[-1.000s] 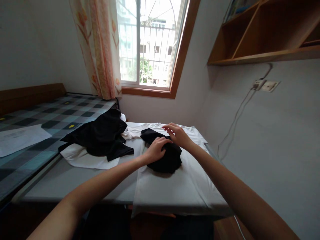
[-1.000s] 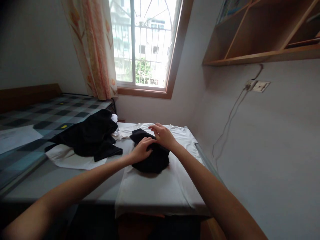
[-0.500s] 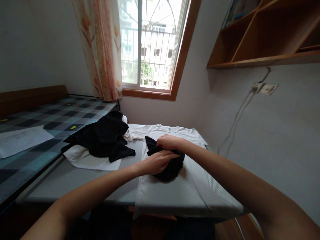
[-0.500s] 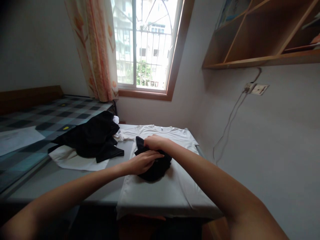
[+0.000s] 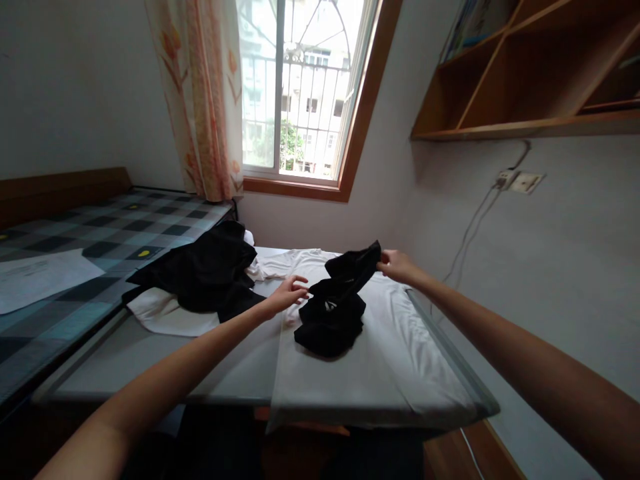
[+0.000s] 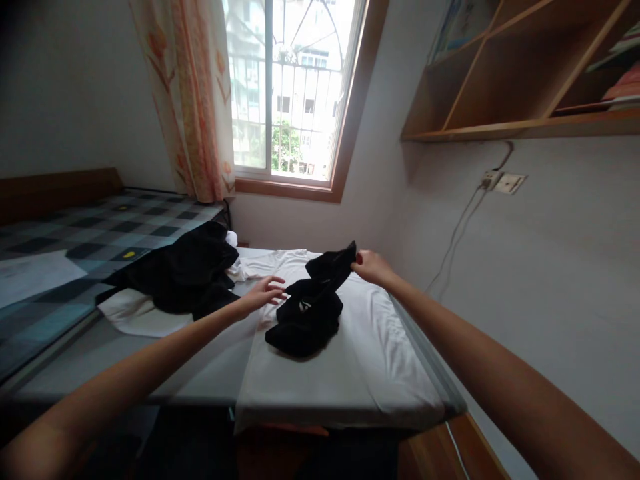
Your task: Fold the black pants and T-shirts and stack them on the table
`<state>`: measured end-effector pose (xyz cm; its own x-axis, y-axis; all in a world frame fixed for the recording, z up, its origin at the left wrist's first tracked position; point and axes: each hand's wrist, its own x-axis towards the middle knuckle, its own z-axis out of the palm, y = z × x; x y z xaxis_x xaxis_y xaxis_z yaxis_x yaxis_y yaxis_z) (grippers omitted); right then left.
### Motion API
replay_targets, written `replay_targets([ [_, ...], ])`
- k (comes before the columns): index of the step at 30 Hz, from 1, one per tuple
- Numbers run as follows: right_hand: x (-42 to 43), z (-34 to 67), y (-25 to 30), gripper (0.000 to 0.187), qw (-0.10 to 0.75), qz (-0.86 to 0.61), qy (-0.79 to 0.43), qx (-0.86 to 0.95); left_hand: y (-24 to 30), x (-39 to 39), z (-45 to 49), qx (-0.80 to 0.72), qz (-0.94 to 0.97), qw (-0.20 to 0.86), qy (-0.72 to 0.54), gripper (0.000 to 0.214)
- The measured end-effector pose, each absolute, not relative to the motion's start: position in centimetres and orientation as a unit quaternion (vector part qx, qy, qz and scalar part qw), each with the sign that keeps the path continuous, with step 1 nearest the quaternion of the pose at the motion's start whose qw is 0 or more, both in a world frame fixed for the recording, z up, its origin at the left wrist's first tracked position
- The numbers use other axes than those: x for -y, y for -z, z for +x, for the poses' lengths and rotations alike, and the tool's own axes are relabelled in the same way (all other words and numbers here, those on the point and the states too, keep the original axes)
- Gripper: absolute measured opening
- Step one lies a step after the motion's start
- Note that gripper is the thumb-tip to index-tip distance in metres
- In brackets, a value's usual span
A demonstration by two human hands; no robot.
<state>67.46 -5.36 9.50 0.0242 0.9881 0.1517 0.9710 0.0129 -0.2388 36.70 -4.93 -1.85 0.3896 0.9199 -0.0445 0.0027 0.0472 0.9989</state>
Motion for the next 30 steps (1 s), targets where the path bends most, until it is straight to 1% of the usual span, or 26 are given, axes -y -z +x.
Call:
replay_targets([
  [2,6.5,68.7,-7.5,0.01,0.016,-0.715,-0.059,0.697,2.6,4.9,37.3,-0.4,0.577,0.627,-0.336,0.037],
  [4,7.7,69.5,-5.9,0.008,-0.113,-0.729,-0.073,0.672,3.2,4.7,38.0,-0.412,0.585,0.615,-0.331,0.039],
  [6,8.5,70.2,-5.2,0.013,-0.175,-0.732,-0.052,0.656,3.5,4.4,38.7,-0.437,0.589,0.589,-0.339,0.033],
  [7,8.6,70.5,-5.1,0.016,-0.182,-0.734,-0.036,0.653,3.5,4.1,39.1,-0.446,0.591,0.581,-0.337,0.029],
  [9,8.4,71.2,-5.4,0.017,-0.151,-0.737,-0.008,0.659,3.3,3.5,39.6,-0.45,0.6,0.58,-0.319,0.024],
  [11,7.7,71.8,-5.7,0.019,-0.08,-0.71,-0.023,0.699,3.0,2.9,40.0,-0.438,0.612,0.589,-0.294,0.025],
  [13,7.1,72.4,-5.6,0.027,-0.006,-0.65,-0.107,0.752,2.7,2.6,40.3,-0.439,0.624,0.583,-0.28,0.028],
  [14,7.0,72.6,-5.3,0.034,0.013,-0.62,-0.162,0.768,2.7,2.5,40.4,-0.446,0.628,0.572,-0.282,0.028],
  [16,7.0,72.7,-4.3,0.05,0.012,-0.591,-0.241,0.77,2.7,2.4,40.5,-0.463,0.633,0.547,-0.293,0.028],
  [18,7.4,72.8,-3.3,0.058,-0.014,-0.602,-0.259,0.755,2.7,2.5,40.5,-0.472,0.633,0.536,-0.3,0.026],
  [19,7.6,72.8,-3.0,0.056,-0.025,-0.613,-0.251,0.749,2.7,2.5,40.4,-0.47,0.634,0.538,-0.298,0.024],
  [20,7.7,72.8,-2.8,0.05,-0.032,-0.624,-0.236,0.744,2.6,2.4,40.2,-0.465,0.635,0.543,-0.294,0.021],
  [22,7.8,73.1,-3.1,0.031,-0.023,-0.65,-0.188,0.736,2.0,2.2,39.4,-0.448,0.643,0.549,-0.29,0.015],
  [23,7.7,73.3,-3.6,0.023,0.003,-0.664,-0.156,0.731,1.5,2.0,39.0,-0.439,0.653,0.545,-0.291,0.015],
  [24,7.5,73.5,-4.3,0.018,0.048,-0.676,-0.12,0.726,0.8,1.8,38.5,-0.431,0.666,0.531,-0.299,0.018],
  [26,7.0,73.9,-5.9,0.015,0.192,-0.672,-0.056,0.714,-0.8,1.3,37.4,-0.417,0.695,0.475,-0.342,0.018],
  [28,6.5,73.9,-7.5,0.019,0.367,-0.62,-0.046,0.692,-2.5,1.0,36.6,-0.409,0.704,0.404,-0.417,0.012],
  [30,6.0,73.2,-8.6,0.029,0.496,-0.562,-0.098,0.654,-4.1,0.8,36.2,-0.393,0.683,0.378,-0.487,0.014],
])
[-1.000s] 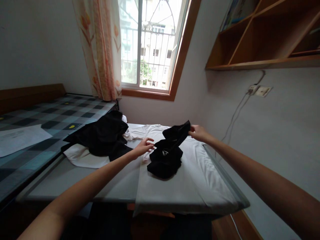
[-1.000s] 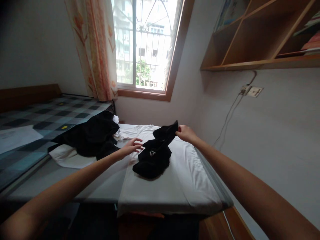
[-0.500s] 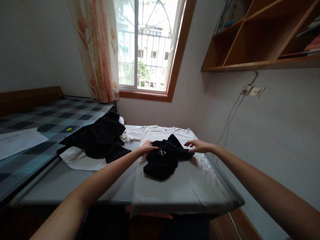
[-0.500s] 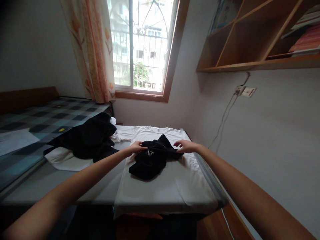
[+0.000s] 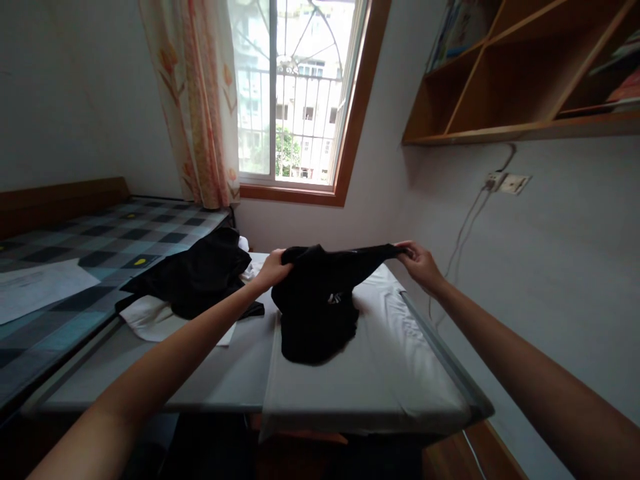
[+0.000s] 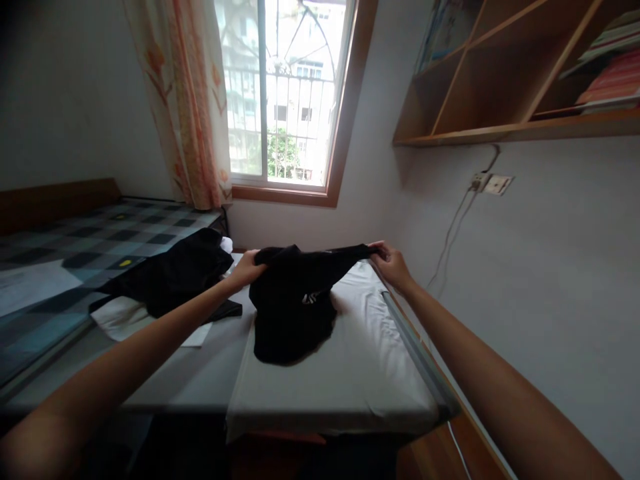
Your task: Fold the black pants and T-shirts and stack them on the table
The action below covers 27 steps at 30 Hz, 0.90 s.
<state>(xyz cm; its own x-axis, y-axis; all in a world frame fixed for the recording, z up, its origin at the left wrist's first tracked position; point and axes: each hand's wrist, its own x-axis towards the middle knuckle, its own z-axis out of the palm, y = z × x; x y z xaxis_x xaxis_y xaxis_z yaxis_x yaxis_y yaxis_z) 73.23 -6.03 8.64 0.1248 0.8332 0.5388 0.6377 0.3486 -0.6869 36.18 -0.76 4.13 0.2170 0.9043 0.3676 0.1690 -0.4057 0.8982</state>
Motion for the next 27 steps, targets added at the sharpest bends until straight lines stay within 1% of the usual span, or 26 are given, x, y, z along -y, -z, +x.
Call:
replay_targets([
  [1,5.9,72.7,-9.0,0.034,0.535,-0.546,-0.132,0.631,-4.8,0.8,36.0,-0.383,0.667,0.389,-0.508,0.019],
  [3,6.0,71.4,-9.6,0.044,0.567,-0.541,-0.182,0.593,-5.9,1.1,35.8,-0.363,0.634,0.439,-0.522,0.03],
  [5,6.6,70.2,-10.0,0.048,0.554,-0.55,-0.216,0.586,-6.6,1.8,35.5,-0.351,0.625,0.489,-0.497,0.038],
  [6,7.1,69.6,-10.2,0.049,0.53,-0.552,-0.238,0.597,-6.8,2.3,35.2,-0.345,0.64,0.503,-0.467,0.04],
  [7,7.7,69.2,-10.3,0.051,0.49,-0.55,-0.267,0.622,-6.9,2.8,34.8,-0.341,0.67,0.504,-0.424,0.041],
  [9,8.9,68.7,-10.1,0.053,0.362,-0.531,-0.317,0.698,-6.6,3.8,33.8,-0.345,0.752,0.462,-0.321,0.039],
  [10,9.4,68.6,-9.9,0.054,0.277,-0.521,-0.324,0.739,-6.2,4.2,33.4,-0.356,0.788,0.422,-0.273,0.036],
  [12,10.2,68.5,-8.9,0.054,0.091,-0.526,-0.293,0.793,-5.3,4.9,32.6,-0.389,0.83,0.341,-0.21,0.03],
  [13,10.5,68.5,-8.3,0.049,0.008,-0.543,-0.258,0.799,-4.8,5.1,32.3,-0.403,0.838,0.314,-0.192,0.027],
  [14,10.6,68.5,-7.7,0.039,-0.055,-0.562,-0.221,0.795,-4.4,5.3,32.1,-0.411,0.842,0.302,-0.179,0.025],
  [15,10.5,68.5,-7.1,0.028,-0.09,-0.574,-0.192,0.791,-4.2,5.4,32.0,-0.412,0.841,0.307,-0.171,0.02],
  [16,10.4,68.5,-6.6,0.018,-0.09,-0.574,-0.178,0.794,-4.2,5.5,32.0,-0.408,0.835,0.327,-0.171,0.013],
  [17,10.2,68.4,-6.2,0.013,-0.055,-0.564,-0.179,0.804,-4.3,5.6,32.1,-0.403,0.822,0.36,-0.181,0.008],
  [18,9.9,68.3,-6.1,0.012,0.008,-0.545,-0.199,0.814,-4.7,5.7,32.3,-0.4,0.799,0.402,-0.199,0.011],
  [21,8.9,68.1,-6.7,0.023,0.271,-0.502,-0.318,0.758,-6.4,6.1,32.7,-0.419,0.687,0.532,-0.264,0.028],
  [23,8.5,67.9,-7.7,0.028,0.414,-0.499,-0.379,0.66,-7.4,6.3,32.9,-0.433,0.645,0.576,-0.255,0.034],
  [25,8.2,67.8,-8.8,0.025,0.495,-0.498,-0.398,0.59,-8.0,6.4,32.8,-0.431,0.684,0.561,-0.177,0.037],
  [27,8.1,67.9,-10.0,0.023,0.533,-0.497,-0.387,0.565,-8.2,6.2,32.8,-0.43,0.766,0.469,-0.091,0.036],
])
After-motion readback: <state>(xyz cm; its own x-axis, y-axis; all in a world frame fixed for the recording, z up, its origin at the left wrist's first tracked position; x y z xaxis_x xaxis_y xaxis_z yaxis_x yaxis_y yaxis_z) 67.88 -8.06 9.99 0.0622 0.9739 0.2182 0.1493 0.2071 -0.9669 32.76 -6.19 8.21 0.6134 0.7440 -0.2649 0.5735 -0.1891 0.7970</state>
